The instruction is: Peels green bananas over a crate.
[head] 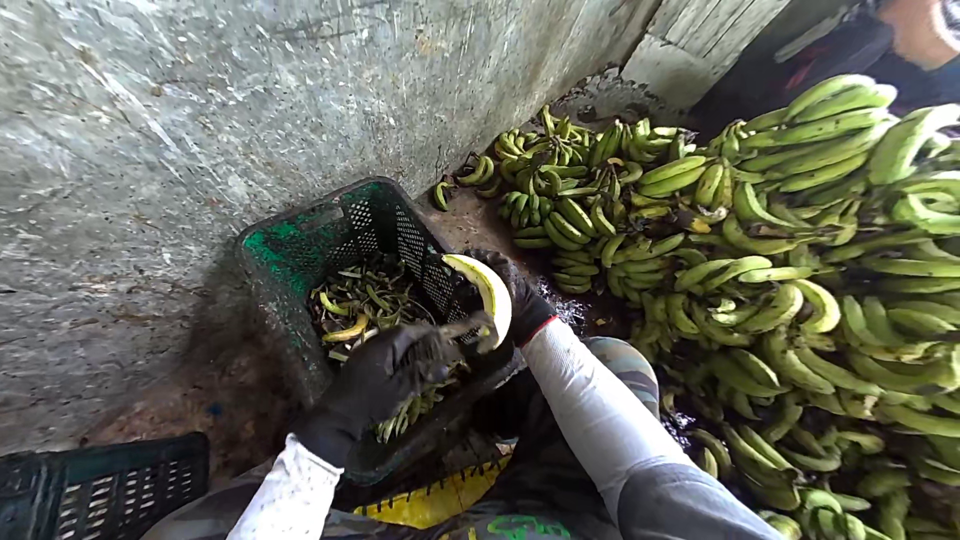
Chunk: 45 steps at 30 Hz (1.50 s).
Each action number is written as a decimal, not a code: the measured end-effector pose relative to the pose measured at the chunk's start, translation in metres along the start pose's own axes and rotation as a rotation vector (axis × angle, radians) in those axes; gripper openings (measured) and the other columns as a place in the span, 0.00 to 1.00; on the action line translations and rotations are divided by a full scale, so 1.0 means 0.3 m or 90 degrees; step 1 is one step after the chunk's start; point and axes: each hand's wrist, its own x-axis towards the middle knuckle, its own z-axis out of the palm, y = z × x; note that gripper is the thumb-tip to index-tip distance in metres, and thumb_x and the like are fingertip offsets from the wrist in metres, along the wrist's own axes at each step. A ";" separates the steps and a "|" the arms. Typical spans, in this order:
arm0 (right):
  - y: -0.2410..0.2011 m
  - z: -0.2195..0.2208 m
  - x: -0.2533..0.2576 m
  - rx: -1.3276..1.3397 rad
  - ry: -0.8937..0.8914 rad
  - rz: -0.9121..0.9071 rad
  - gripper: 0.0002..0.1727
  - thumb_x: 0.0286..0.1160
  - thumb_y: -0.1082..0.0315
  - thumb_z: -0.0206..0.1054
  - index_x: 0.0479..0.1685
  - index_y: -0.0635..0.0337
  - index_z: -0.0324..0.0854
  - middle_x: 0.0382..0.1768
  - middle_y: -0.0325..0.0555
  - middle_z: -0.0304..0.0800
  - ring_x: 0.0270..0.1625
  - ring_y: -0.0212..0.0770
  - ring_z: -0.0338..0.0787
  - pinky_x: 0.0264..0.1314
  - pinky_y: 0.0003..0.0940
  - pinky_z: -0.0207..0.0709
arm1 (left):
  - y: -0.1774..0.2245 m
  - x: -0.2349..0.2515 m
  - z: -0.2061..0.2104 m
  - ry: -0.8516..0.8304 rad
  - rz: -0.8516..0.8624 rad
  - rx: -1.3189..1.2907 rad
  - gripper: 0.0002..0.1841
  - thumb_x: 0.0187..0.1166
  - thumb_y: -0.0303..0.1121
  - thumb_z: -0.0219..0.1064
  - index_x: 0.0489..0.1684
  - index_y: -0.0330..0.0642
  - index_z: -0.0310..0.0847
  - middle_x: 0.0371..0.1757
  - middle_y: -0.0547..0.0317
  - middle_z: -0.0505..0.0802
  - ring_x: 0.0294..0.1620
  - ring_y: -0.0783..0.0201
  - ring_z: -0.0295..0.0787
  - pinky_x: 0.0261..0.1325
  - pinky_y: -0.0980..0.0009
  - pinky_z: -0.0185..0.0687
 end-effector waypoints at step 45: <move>-0.134 0.090 0.081 0.087 -0.213 0.282 0.22 0.92 0.49 0.47 0.75 0.45 0.72 0.55 0.36 0.90 0.46 0.32 0.92 0.36 0.26 0.86 | 0.166 -0.599 -0.608 0.802 0.663 -0.362 0.06 0.85 0.30 0.57 0.52 0.49 0.68 0.41 0.61 0.86 0.40 0.65 0.86 0.47 0.67 0.87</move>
